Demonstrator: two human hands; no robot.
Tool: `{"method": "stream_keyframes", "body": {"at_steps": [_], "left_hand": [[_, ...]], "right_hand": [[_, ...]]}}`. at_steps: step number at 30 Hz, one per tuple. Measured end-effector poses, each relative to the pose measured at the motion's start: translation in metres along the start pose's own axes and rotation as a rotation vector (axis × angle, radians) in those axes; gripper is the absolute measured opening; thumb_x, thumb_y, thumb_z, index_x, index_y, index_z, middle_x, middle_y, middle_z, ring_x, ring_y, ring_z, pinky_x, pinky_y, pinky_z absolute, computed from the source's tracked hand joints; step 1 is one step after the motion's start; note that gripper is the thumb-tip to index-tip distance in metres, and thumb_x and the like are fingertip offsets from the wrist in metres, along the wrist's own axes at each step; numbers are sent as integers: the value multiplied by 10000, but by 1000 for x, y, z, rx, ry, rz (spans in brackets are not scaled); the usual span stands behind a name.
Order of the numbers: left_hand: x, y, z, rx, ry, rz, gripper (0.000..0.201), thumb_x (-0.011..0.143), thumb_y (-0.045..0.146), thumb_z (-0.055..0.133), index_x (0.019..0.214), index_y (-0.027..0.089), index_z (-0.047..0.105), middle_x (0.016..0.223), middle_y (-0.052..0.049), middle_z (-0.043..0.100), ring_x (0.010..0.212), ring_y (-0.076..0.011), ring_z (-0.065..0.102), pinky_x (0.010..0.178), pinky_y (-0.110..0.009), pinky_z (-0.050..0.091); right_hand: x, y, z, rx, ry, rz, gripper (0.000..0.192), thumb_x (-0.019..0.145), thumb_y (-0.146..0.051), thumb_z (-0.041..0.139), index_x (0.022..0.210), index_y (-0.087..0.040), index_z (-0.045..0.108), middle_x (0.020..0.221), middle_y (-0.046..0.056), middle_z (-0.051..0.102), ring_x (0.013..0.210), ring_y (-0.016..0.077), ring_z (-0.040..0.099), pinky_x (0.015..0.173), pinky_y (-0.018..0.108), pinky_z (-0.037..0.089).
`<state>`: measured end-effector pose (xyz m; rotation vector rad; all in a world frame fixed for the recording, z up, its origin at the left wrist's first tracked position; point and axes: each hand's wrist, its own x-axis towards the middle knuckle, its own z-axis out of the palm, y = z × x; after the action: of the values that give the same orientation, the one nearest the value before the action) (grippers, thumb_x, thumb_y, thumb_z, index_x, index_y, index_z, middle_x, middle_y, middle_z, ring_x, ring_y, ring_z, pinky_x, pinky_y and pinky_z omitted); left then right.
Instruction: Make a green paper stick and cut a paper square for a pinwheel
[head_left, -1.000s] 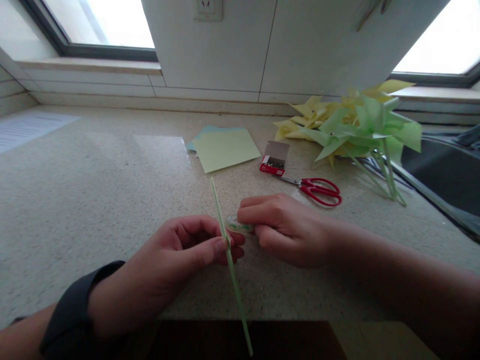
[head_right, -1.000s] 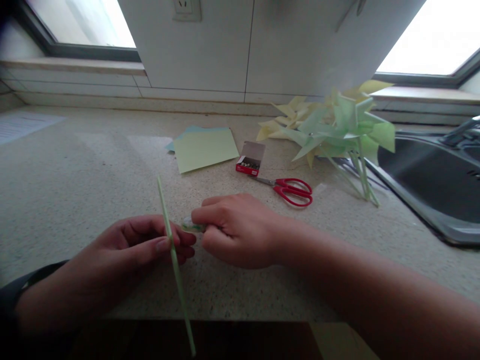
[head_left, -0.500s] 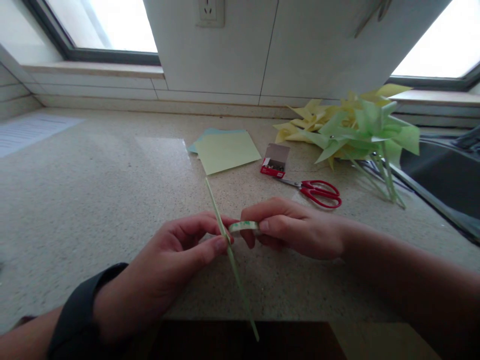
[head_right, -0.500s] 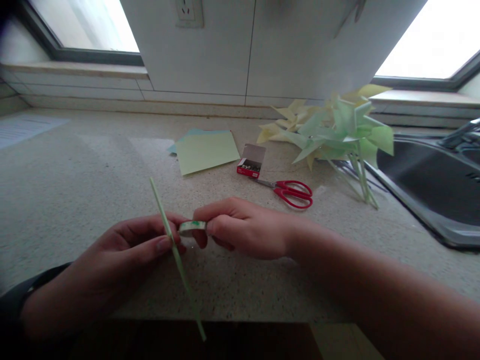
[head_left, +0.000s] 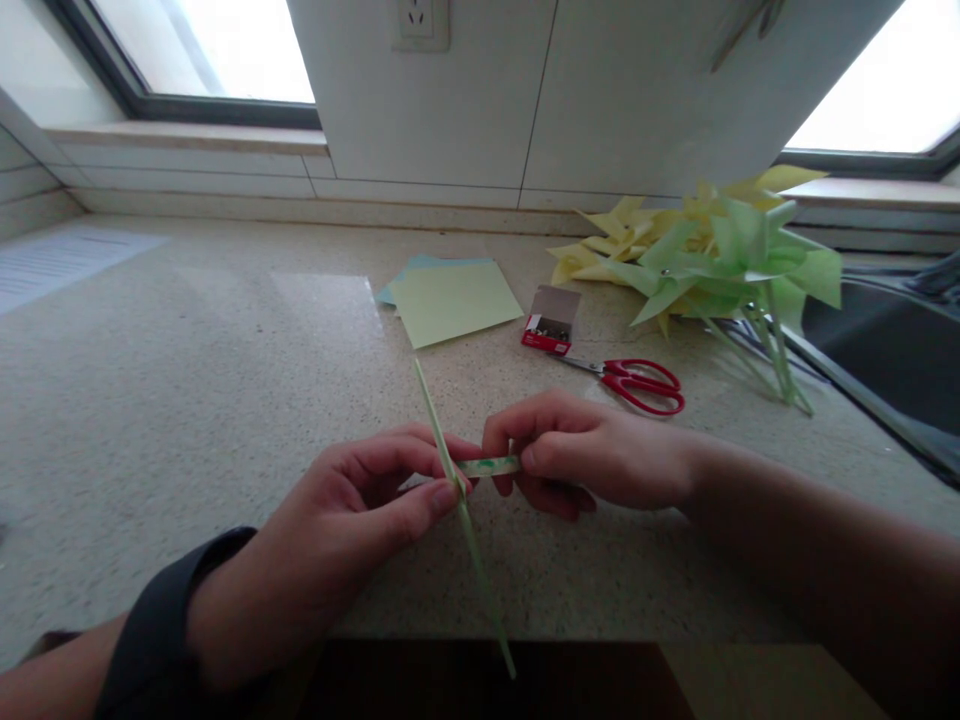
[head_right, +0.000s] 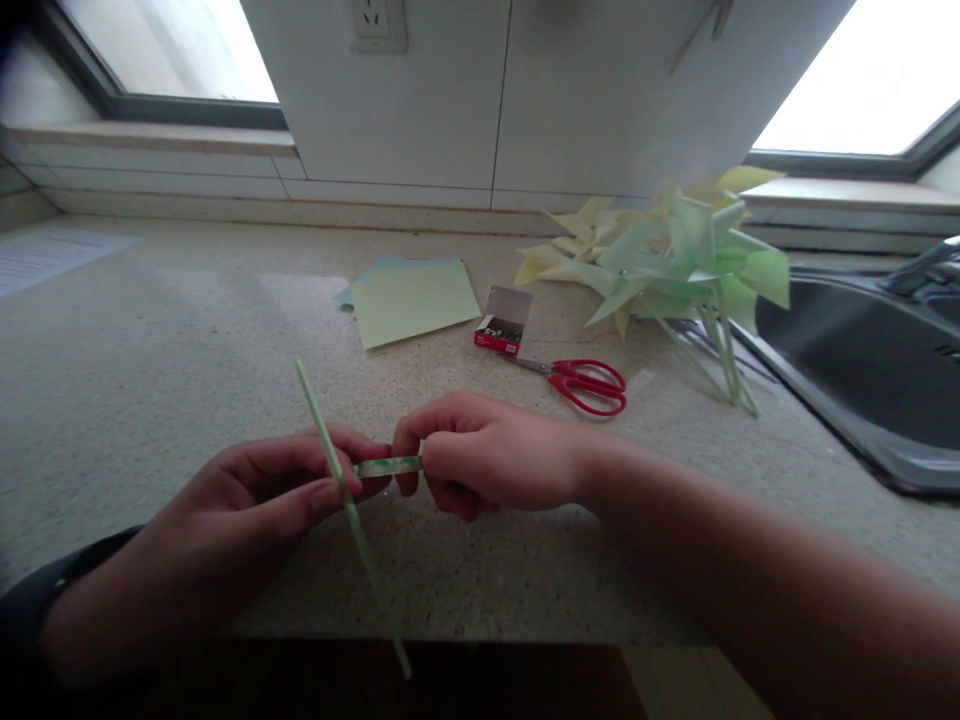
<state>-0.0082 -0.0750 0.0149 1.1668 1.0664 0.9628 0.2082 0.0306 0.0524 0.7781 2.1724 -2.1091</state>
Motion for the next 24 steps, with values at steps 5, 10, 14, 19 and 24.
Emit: {"method": "stream_keyframes", "body": {"at_steps": [5, 10, 14, 19, 24], "left_hand": [[-1, 2, 2, -23, -17, 5, 86, 919, 324, 730, 926, 294, 810, 1145, 19, 766, 1010, -160, 675, 838, -211, 491], [-2, 1, 0, -50, -23, -18, 79, 910, 348, 744, 923, 314, 814, 1112, 45, 771, 975, -137, 676, 807, -179, 493], [-3, -2, -1, -74, 3, -50, 84, 901, 359, 755, 936, 313, 815, 1126, 45, 769, 953, -131, 671, 787, -171, 490], [-2, -1, 0, -143, 7, -60, 106, 882, 358, 774, 968, 313, 818, 1091, 24, 786, 962, -164, 679, 826, -216, 502], [-2, 2, 1, -84, -4, -66, 95, 896, 349, 757, 953, 307, 821, 1074, 19, 788, 933, -160, 680, 784, -204, 503]], "right_hand": [[-1, -2, 2, -71, -17, -18, 107, 807, -204, 466, 737, -179, 543, 550, -48, 535, 472, 87, 480, 421, 172, 377], [-3, -3, 3, -168, -31, -32, 113, 786, -193, 458, 737, -180, 559, 565, -34, 567, 488, 103, 510, 427, 182, 391], [-3, -1, 2, -148, -54, -55, 118, 783, -197, 450, 767, -178, 566, 568, -35, 558, 480, 101, 495, 427, 181, 396], [-2, 1, 0, -132, -71, -75, 122, 822, -170, 446, 753, -178, 546, 589, -36, 560, 502, 90, 495, 448, 169, 397], [-3, -2, 3, -144, -61, -96, 122, 835, -204, 479, 785, -167, 584, 566, -44, 533, 494, 93, 480, 438, 174, 381]]}}
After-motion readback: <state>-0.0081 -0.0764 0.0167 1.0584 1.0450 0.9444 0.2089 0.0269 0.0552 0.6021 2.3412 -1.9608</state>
